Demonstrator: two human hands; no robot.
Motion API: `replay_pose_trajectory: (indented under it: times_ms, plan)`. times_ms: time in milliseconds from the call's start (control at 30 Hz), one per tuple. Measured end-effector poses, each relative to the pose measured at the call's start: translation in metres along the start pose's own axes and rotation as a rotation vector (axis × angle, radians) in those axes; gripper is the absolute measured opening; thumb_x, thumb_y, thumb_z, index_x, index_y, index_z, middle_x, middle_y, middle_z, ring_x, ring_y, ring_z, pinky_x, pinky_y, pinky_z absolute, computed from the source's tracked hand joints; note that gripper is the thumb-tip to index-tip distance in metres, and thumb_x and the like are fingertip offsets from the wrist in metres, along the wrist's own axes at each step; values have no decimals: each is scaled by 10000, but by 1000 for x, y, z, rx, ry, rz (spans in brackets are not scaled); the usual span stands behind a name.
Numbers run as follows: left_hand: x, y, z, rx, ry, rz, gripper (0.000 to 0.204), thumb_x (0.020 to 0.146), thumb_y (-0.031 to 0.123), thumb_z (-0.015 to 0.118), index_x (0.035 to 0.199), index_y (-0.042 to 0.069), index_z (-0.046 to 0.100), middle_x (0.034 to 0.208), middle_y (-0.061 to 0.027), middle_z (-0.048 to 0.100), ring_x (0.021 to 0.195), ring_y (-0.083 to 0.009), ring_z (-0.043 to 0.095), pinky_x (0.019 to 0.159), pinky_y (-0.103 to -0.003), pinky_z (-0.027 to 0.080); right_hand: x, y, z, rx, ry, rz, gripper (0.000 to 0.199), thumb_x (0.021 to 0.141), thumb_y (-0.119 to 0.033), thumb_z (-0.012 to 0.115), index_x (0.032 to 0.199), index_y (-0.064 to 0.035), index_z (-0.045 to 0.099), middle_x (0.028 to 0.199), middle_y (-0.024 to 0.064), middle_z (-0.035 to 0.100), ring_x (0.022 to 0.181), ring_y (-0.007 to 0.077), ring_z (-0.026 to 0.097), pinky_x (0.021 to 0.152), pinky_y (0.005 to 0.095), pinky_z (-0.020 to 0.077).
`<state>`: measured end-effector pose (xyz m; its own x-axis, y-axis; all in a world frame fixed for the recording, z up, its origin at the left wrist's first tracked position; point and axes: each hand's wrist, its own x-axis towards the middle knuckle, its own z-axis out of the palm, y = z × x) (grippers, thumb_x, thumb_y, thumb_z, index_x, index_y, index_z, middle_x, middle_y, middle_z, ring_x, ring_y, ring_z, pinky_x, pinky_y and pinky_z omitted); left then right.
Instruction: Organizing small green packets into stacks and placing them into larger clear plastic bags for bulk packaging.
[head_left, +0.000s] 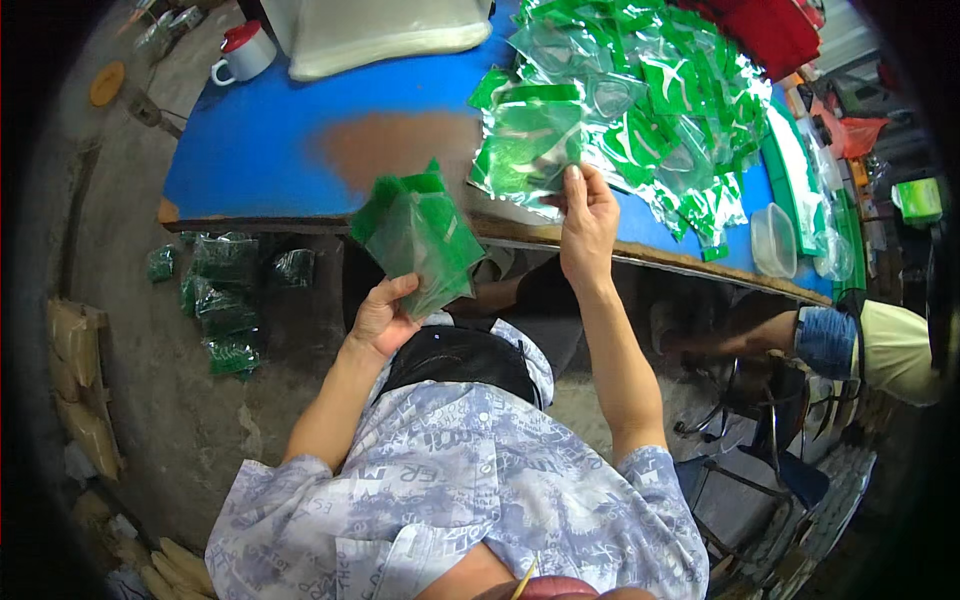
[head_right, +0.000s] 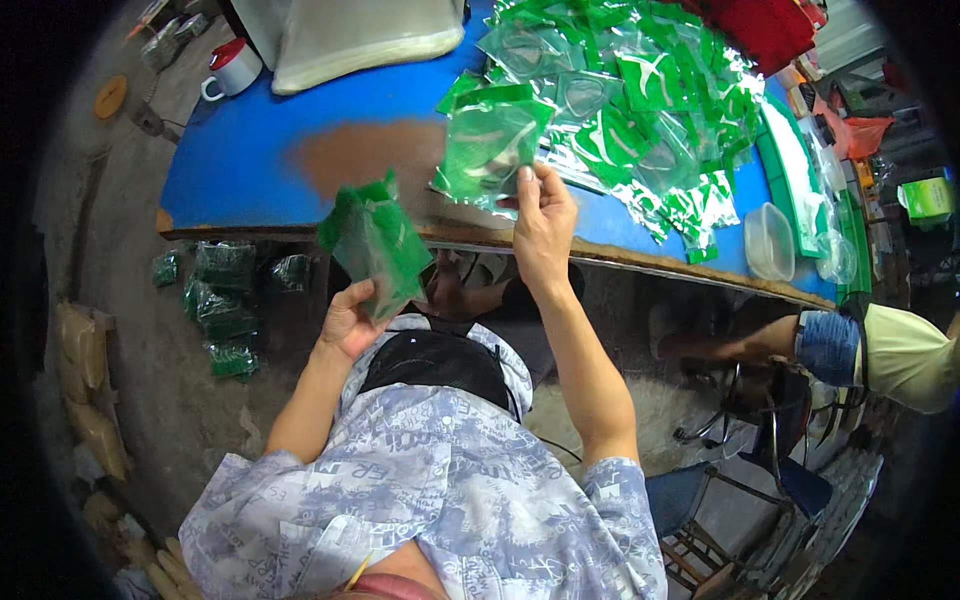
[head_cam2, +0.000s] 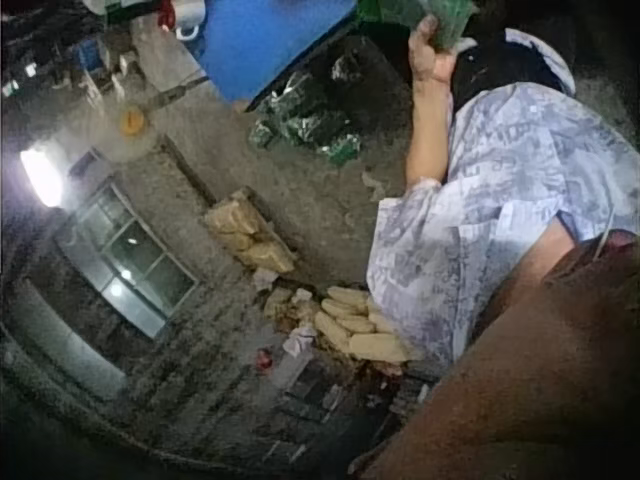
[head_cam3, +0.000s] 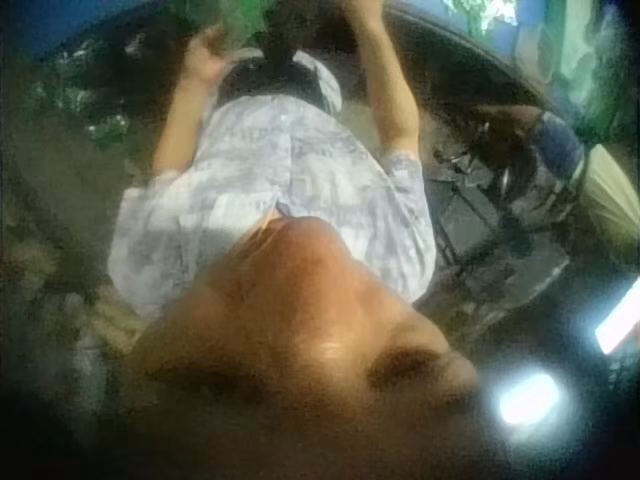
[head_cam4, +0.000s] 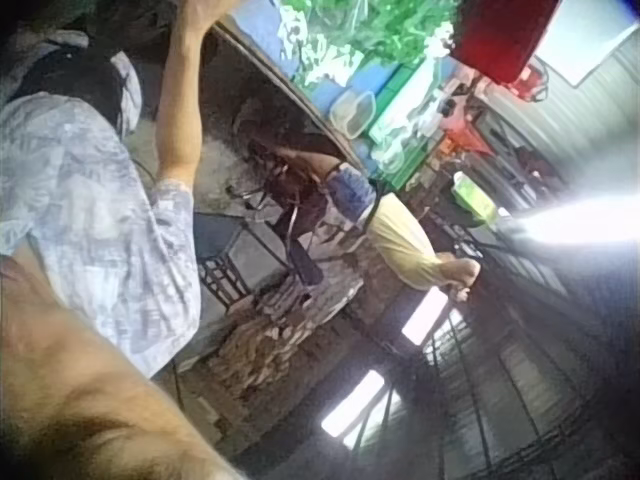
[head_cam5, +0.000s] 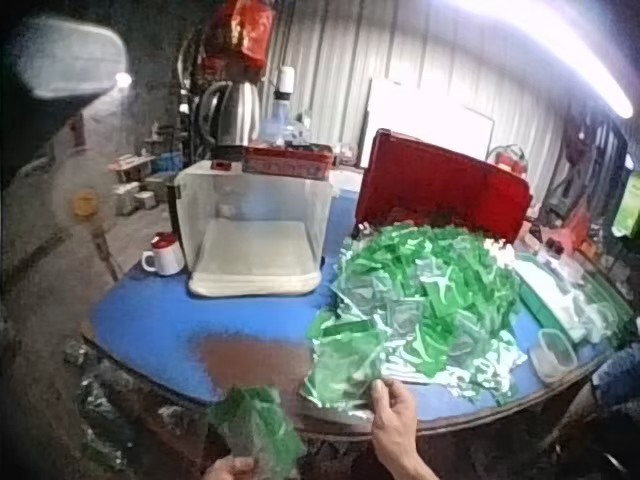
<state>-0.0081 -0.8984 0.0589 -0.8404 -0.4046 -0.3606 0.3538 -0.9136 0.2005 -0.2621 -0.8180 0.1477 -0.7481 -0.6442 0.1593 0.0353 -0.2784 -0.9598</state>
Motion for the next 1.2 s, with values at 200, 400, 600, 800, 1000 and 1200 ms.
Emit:
replay_pose_trajectory:
  times_ms: [200, 400, 600, 800, 1000, 1200]
  plan:
    - [7, 1, 37, -9, -27, 40, 536, 840, 50, 718, 1328, -2, 499, 1304, -138, 591, 1244, -291, 545, 1123, -478, 395, -64, 8, 17, -63, -468, 391, 279, 1027, -221, 519, 1147, 9, 623, 1011, 40, 663, 810, 95, 630, 696, 275, 554]
    - [-10, 38, 9, 222, 24, 318, 481, 867, 14, 672, 1323, 33, 520, 1299, -103, 598, 1231, -264, 558, 1078, -427, 446, -5, 22, 6, -1344, -313, -514, 619, 849, -380, 712, 1312, -18, 517, 1323, 202, 527, 1263, 368, 477, 1048, 499, 372]
    - [-26, 47, -4, 222, -28, 368, 524, 835, 21, 700, 1327, 17, 520, 1311, -107, 600, 1235, -287, 557, 1087, -486, 428, -31, 44, -7, -1021, -478, -782, 473, 713, -64, 734, 1169, -33, 610, 1216, 140, 632, 1167, 302, 590, 988, 424, 468]
    - [-25, 50, -30, 242, -29, 168, 396, 854, 79, 700, 1230, 7, 597, 1245, -126, 643, 1197, -310, 586, 1054, -511, 456, -55, -10, -53, -212, -45, 75, 226, 950, -177, 644, 1060, 18, 673, 878, 24, 699, 796, 82, 614, 708, 259, 505]
    - [-7, 71, -44, 160, -35, 29, 274, 935, 158, 652, 1173, 26, 625, 1227, -129, 654, 1155, -298, 615, 981, -521, 518, -104, 61, -213, -52, -299, 990, 246, 944, -206, 658, 1063, 8, 675, 934, 50, 726, 784, 98, 673, 737, 265, 561]
    - [8, 84, -18, 232, -109, 0, 267, 958, 168, 624, 1179, 18, 625, 1216, -141, 657, 1127, -295, 635, 948, -496, 548, -98, 90, -302, 15, -246, 1105, 235, 922, -178, 676, 1049, 20, 674, 958, 95, 736, 803, 189, 717, 733, 352, 602]
